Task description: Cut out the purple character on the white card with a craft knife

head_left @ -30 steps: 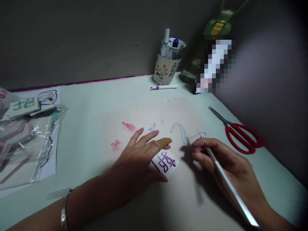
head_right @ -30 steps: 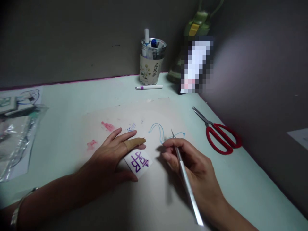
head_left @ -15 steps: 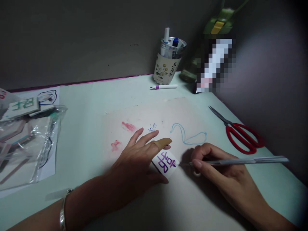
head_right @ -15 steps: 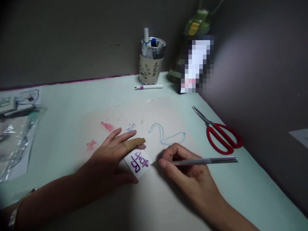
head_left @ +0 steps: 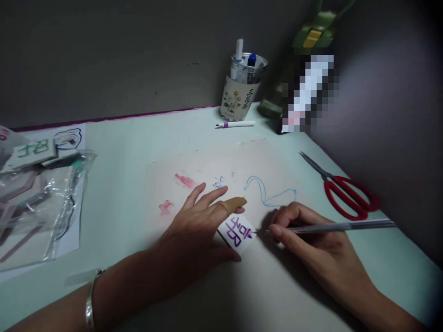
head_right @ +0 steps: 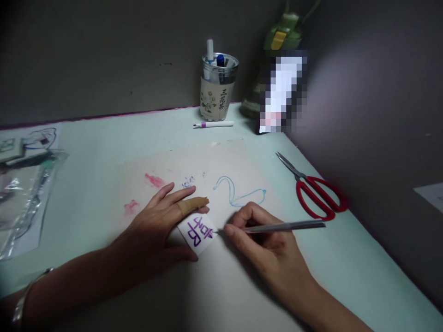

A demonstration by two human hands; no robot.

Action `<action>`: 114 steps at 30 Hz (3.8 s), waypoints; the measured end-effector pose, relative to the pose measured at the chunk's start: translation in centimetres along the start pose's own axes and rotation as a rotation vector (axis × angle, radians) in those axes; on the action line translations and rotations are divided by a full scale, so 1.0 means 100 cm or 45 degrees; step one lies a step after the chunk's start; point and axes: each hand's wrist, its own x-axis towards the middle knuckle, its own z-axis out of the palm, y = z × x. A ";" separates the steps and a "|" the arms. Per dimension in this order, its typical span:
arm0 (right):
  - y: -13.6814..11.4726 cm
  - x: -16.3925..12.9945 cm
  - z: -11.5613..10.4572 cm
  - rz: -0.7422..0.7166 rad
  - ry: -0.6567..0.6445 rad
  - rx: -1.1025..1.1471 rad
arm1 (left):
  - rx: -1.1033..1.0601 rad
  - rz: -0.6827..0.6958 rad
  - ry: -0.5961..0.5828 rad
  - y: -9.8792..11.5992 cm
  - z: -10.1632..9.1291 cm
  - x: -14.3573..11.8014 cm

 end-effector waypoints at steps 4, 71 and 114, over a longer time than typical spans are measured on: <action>0.000 0.001 0.001 0.011 -0.013 0.001 | -0.007 0.014 0.012 -0.001 0.002 0.000; 0.010 -0.004 -0.009 -0.206 -0.303 -0.102 | 0.032 0.020 0.086 -0.001 0.007 -0.002; -0.003 -0.005 0.007 -0.029 -0.110 -0.090 | -0.072 0.035 0.155 -0.006 0.006 -0.005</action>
